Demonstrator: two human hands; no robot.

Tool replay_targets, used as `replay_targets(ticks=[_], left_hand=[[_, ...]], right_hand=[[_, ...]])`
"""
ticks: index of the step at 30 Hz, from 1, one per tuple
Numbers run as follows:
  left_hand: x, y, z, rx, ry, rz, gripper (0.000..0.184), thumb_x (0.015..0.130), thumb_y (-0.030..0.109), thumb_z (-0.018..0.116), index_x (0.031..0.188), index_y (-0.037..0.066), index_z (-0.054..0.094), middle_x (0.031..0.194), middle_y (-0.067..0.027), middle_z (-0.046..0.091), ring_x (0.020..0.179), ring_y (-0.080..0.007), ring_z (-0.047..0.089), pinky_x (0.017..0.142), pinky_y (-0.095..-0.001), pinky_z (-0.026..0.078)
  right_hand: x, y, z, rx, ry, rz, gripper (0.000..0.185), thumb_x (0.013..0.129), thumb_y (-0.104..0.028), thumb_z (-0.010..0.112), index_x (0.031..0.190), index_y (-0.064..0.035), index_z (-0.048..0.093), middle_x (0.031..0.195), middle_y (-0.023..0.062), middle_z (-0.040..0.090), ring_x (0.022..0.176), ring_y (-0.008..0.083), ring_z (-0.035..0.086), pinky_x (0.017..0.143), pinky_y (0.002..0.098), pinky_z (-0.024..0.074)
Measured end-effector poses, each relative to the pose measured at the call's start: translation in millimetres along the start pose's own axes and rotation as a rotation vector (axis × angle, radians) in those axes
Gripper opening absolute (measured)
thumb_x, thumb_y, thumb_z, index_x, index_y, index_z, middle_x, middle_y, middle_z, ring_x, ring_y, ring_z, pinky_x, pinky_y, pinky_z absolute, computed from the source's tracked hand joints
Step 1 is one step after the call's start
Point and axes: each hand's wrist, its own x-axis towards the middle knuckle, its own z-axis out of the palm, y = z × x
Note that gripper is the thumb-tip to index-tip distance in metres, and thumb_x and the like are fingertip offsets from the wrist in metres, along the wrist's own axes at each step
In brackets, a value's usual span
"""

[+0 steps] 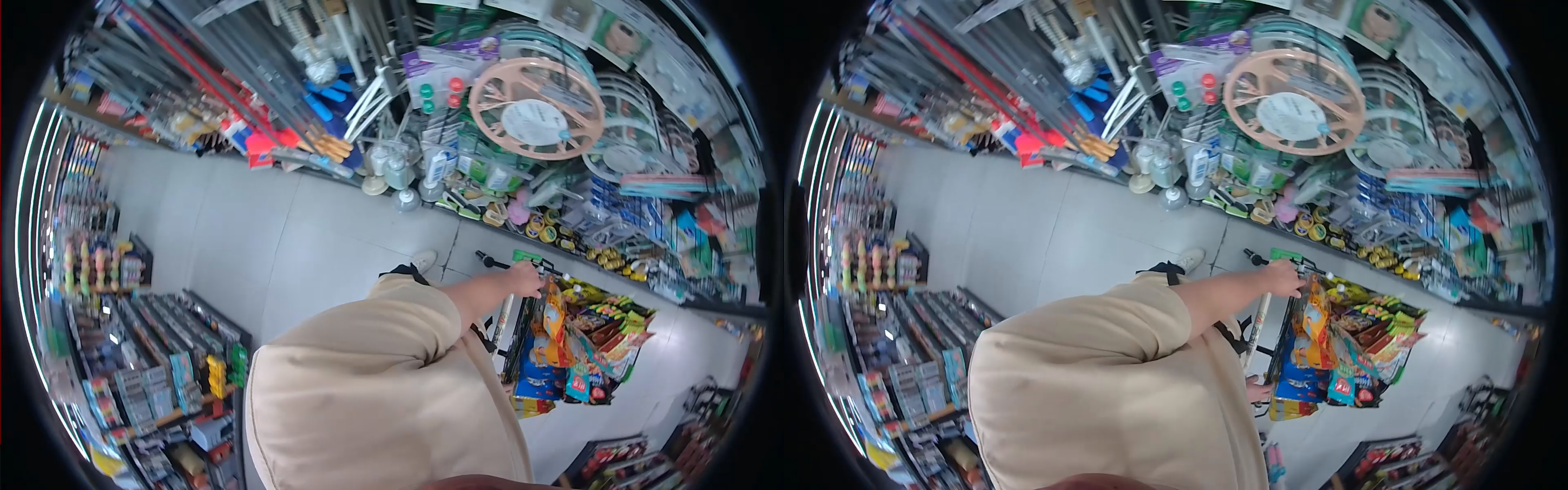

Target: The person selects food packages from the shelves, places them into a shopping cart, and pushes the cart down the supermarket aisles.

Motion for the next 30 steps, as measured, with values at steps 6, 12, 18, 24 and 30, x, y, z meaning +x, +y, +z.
replay_targets(ticks=[6, 12, 18, 24, 30], left_hand=[[4, -3, -9, 0.036, -0.059, 0.085, 0.049, 0.101, 0.055, 0.048, 0.123, 0.015, 0.066, 0.091, -0.0115, 0.075, 0.092, -0.0348, 0.072, 0.08, -0.0511, 0.055], [5, -1, -15, 0.026, -0.127, 0.031, 0.046, 0.101, 0.055, 0.049, 0.119, 0.015, 0.064, 0.095, -0.0132, 0.074, 0.097, -0.0335, 0.071, 0.085, -0.0502, 0.053], [0, 0, -20, 0.043, -0.12, 0.053, 0.044, 0.101, 0.054, 0.05, 0.117, 0.016, 0.064, 0.097, -0.0132, 0.074, 0.097, -0.0341, 0.071, 0.085, -0.0516, 0.053], [-3, -5, -15, 0.023, -0.118, 0.048, 0.042, 0.1, 0.054, 0.053, 0.114, 0.016, 0.065, 0.099, -0.0126, 0.074, 0.099, -0.034, 0.071, 0.087, -0.0516, 0.053], [-7, -7, -12, 0.022, -0.116, 0.044, 0.042, 0.1, 0.053, 0.053, 0.114, 0.016, 0.065, 0.098, -0.0109, 0.074, 0.099, -0.0332, 0.071, 0.087, -0.0502, 0.053]], right_hand=[[-18, -16, -12, -0.006, 0.013, 0.086, 0.051, 0.092, -0.018, 0.059, 0.14, 0.0004, 0.051, 0.142, 0.0243, 0.053, 0.127, 0.0424, 0.053, 0.1, 0.0511, 0.0474], [-24, -35, -27, 0.016, -0.007, 0.157, 0.053, 0.094, -0.022, 0.056, 0.143, -0.0038, 0.049, 0.147, 0.0187, 0.05, 0.128, 0.0404, 0.053, 0.093, 0.0526, 0.0514], [-25, -33, -24, 0.009, 0.002, 0.19, 0.052, 0.095, -0.024, 0.06, 0.143, -0.006, 0.051, 0.146, 0.017, 0.051, 0.125, 0.0394, 0.057, 0.094, 0.0527, 0.0527], [-30, -34, -28, 0.006, -0.004, 0.186, 0.052, 0.095, -0.023, 0.059, 0.143, -0.0064, 0.051, 0.146, 0.0175, 0.051, 0.127, 0.0391, 0.056, 0.095, 0.0519, 0.0522], [-33, -31, -25, 0.008, -0.009, 0.185, 0.052, 0.094, -0.022, 0.059, 0.143, -0.005, 0.05, 0.146, 0.0183, 0.051, 0.129, 0.0388, 0.054, 0.097, 0.0504, 0.0514]])
